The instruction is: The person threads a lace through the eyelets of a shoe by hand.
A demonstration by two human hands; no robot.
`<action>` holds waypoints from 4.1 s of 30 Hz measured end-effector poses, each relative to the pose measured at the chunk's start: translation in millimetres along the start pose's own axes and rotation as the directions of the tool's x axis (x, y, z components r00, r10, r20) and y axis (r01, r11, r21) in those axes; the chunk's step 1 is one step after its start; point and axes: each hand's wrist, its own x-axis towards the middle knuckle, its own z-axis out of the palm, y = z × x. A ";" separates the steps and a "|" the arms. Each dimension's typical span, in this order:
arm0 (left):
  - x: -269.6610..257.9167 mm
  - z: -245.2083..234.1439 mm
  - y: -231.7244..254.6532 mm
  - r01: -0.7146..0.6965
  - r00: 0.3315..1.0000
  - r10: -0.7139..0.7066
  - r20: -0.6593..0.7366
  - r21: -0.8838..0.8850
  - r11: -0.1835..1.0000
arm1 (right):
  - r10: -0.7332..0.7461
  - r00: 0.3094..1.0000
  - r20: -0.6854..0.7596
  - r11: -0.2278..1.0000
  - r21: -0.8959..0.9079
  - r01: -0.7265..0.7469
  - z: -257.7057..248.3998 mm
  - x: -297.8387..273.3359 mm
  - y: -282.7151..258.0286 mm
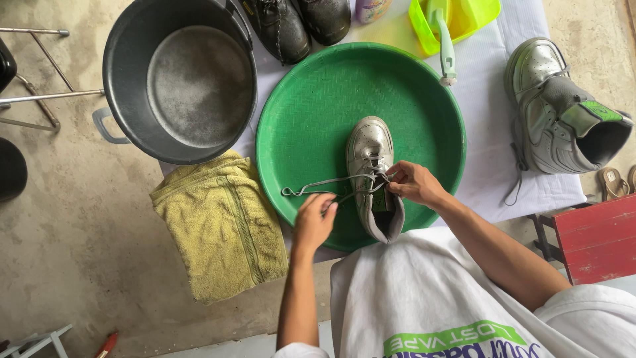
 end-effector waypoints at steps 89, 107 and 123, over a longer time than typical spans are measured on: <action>146.2 -154.0 214.2 -0.684 0.689 0.686 -0.235 0.103 0.722 | -0.734 0.662 0.151 0.655 0.414 0.632 -83.5 -33.0 -201.0; 84.0 29.8 1.2 -0.135 0.941 0.117 0.317 0.033 0.990 | -0.779 0.615 -0.123 0.353 0.724 0.593 -165.3 -21.8 -213.1; 77.5 10.4 23.9 -0.057 0.911 0.060 0.408 -0.019 0.998 | -0.814 0.567 -0.127 0.301 0.743 0.598 -186.7 -32.7 -202.6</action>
